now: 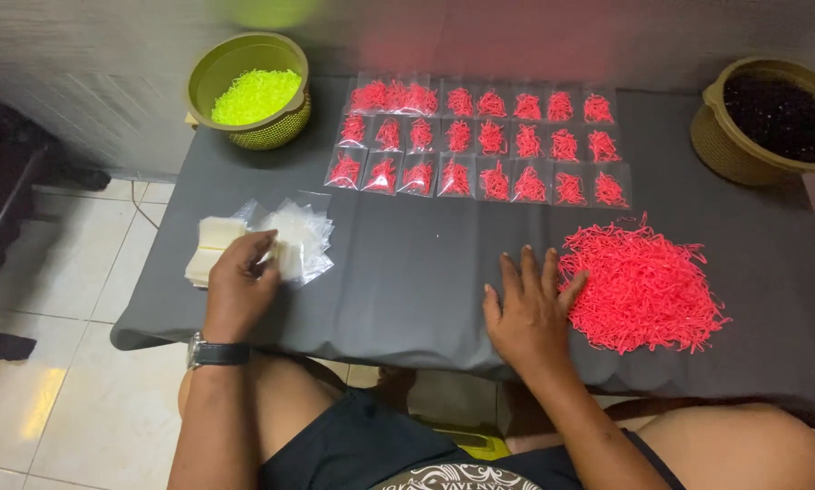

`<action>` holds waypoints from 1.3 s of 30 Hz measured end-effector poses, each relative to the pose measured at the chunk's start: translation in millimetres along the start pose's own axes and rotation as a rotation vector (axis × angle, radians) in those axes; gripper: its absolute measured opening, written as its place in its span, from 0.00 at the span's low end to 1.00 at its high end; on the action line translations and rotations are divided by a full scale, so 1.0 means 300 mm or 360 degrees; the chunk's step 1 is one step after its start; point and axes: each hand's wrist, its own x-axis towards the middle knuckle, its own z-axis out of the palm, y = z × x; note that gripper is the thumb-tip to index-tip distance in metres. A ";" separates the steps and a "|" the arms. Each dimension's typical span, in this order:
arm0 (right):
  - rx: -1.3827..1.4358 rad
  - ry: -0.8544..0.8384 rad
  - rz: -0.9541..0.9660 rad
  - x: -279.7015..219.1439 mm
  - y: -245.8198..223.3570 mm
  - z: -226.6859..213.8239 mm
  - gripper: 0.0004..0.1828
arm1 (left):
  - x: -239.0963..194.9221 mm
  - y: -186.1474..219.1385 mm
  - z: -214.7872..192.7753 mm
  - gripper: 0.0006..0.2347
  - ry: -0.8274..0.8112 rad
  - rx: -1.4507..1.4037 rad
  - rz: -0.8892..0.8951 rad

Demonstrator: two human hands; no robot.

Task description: The person picks up pink shredded material by hand, places it into small plastic bags, and arranges the filled bags on a table in a gift shop.

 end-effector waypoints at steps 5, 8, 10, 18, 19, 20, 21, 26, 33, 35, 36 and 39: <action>-0.0166 0.0089 0.0114 -0.009 0.003 0.003 0.32 | 0.006 -0.005 0.002 0.19 0.0269 0.0296 0.0340; -0.0191 0.0104 0.0153 -0.001 -0.001 -0.007 0.35 | 0.002 0.005 0.006 0.17 0.0433 0.0257 0.0481; -0.0193 0.0080 0.0181 0.003 -0.010 -0.009 0.36 | -0.004 0.010 0.006 0.16 0.0502 0.0249 0.0587; -0.0522 -0.0105 0.0340 0.023 0.068 -0.036 0.41 | -0.038 0.158 0.044 0.05 0.0396 0.0130 0.0747; -0.0532 -0.0106 0.0354 0.030 0.090 -0.066 0.41 | -0.040 0.166 0.065 0.05 0.0385 0.0118 0.0751; -0.0312 0.0018 0.0263 0.042 0.113 -0.094 0.33 | -0.039 0.175 0.085 0.05 0.0322 -0.0065 0.0619; -0.0093 0.0141 0.0171 0.054 0.134 -0.123 0.26 | -0.038 0.183 0.104 0.06 0.0255 -0.0244 0.0484; -0.0113 -0.0028 0.0295 0.120 0.419 -0.040 0.26 | -0.060 0.275 0.286 0.05 -0.0039 -0.0614 0.0203; -0.0007 -0.0629 0.0349 0.168 0.473 -0.176 0.32 | -0.057 0.356 0.523 0.07 -0.0307 -0.0799 0.0007; 0.0040 -0.0611 0.0364 0.158 0.499 -0.177 0.30 | -0.046 0.351 0.579 0.11 -0.0329 -0.0829 -0.0077; 0.0087 -0.0581 0.0381 0.154 0.514 -0.177 0.29 | -0.037 0.349 0.609 0.16 -0.0350 -0.0858 -0.0149; 0.0130 -0.0359 0.0430 0.140 0.628 -0.101 0.29 | -0.027 0.342 0.695 0.15 -0.0365 -0.0886 -0.0263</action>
